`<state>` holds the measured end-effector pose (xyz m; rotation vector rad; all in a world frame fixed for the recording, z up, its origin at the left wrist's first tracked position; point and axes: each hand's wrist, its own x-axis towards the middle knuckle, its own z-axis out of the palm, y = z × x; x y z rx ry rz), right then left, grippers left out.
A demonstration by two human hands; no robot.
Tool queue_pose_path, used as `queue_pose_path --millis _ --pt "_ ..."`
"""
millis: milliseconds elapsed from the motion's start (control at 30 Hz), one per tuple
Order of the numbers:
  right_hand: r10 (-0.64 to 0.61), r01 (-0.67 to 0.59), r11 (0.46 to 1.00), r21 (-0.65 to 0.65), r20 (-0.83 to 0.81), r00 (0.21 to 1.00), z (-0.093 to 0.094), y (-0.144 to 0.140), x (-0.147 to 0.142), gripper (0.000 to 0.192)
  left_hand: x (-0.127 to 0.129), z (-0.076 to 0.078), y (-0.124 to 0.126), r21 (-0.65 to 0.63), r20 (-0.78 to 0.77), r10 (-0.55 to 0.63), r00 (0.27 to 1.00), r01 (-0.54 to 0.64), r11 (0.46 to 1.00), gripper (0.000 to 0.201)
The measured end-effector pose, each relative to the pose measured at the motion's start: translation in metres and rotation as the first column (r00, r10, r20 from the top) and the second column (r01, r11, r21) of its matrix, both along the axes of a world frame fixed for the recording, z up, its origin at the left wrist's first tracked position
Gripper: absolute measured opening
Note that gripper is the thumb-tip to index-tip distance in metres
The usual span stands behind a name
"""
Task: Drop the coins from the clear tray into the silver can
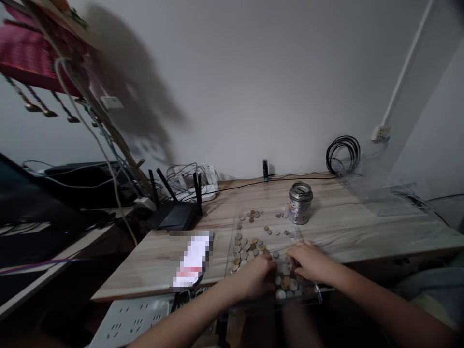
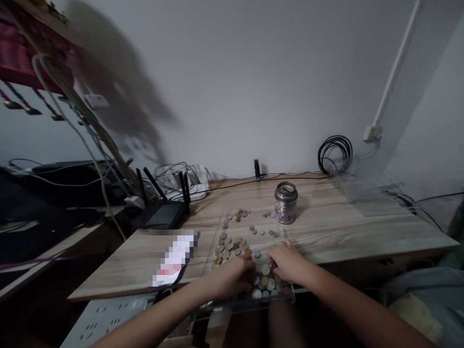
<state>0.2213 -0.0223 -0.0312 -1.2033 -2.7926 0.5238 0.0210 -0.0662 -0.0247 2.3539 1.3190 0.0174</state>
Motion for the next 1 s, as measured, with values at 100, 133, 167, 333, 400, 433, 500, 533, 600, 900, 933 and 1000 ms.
queue_pose_path --millis 100,133,167,333,400,433,500,533,600,900,933,1000 --pt "-0.048 0.030 0.997 -0.078 -0.243 0.969 0.006 0.010 0.005 0.009 -0.001 0.004 -0.001 -0.018 -0.001 -0.021 1.000 0.021 1.000 0.023" --pt "-0.098 0.079 0.994 -0.070 -0.327 0.940 0.014 0.019 0.009 0.010 -0.002 0.003 0.000 -0.029 -0.003 -0.036 0.999 0.035 0.999 0.021" --pt "-0.158 0.157 0.987 -0.037 -0.411 0.898 0.024 0.030 0.014 0.011 -0.003 0.002 0.000 -0.038 -0.007 -0.049 0.999 0.049 0.998 0.020" --pt "-0.353 0.589 0.780 0.211 -0.629 0.693 0.080 0.117 0.035 0.014 -0.004 -0.003 0.000 -0.031 -0.024 -0.062 0.998 0.061 0.998 0.021" --pt "-0.402 0.602 0.753 0.265 -0.539 0.740 0.088 0.147 0.035 0.011 -0.002 -0.003 -0.003 0.006 -0.043 -0.046 0.998 0.046 0.999 0.024" --pt "-0.430 0.595 0.754 0.277 -0.477 0.767 0.089 0.157 0.033 0.011 0.000 -0.003 -0.004 0.026 -0.063 -0.031 0.998 0.032 0.999 0.026" --pt "-0.487 0.596 0.749 0.289 -0.368 0.792 0.088 0.167 0.027 0.011 0.005 -0.003 -0.007 0.057 -0.131 0.007 0.991 0.000 0.998 0.028" --pt "-0.513 0.605 0.738 0.299 -0.334 0.791 0.087 0.167 0.024 0.012 0.008 -0.003 -0.008 0.059 -0.180 0.026 0.983 -0.016 0.998 0.030" --pt "-0.520 0.612 0.701 0.367 -0.325 0.790 0.087 0.154 0.018 0.018 0.014 -0.004 -0.009 0.054 -0.272 0.036 0.962 -0.022 0.998 0.034" --pt "0.024 -0.058 0.977 0.205 0.163 0.986 0.031 0.027 -0.016 0.020 0.000 0.019 0.036 0.255 -0.068 0.223 0.972 -0.200 0.946 0.024" --pt "0.063 -0.106 0.976 0.188 0.224 0.973 0.023 0.021 -0.018 0.023 0.003 0.030 0.049 0.317 0.038 0.243 0.969 -0.242 0.917 0.024" --pt "0.102 -0.155 0.972 0.178 0.276 0.956 0.014 0.015 -0.019 0.027 0.019 0.055 0.079 0.405 0.230 0.185 0.956 -0.267 0.875 0.023"
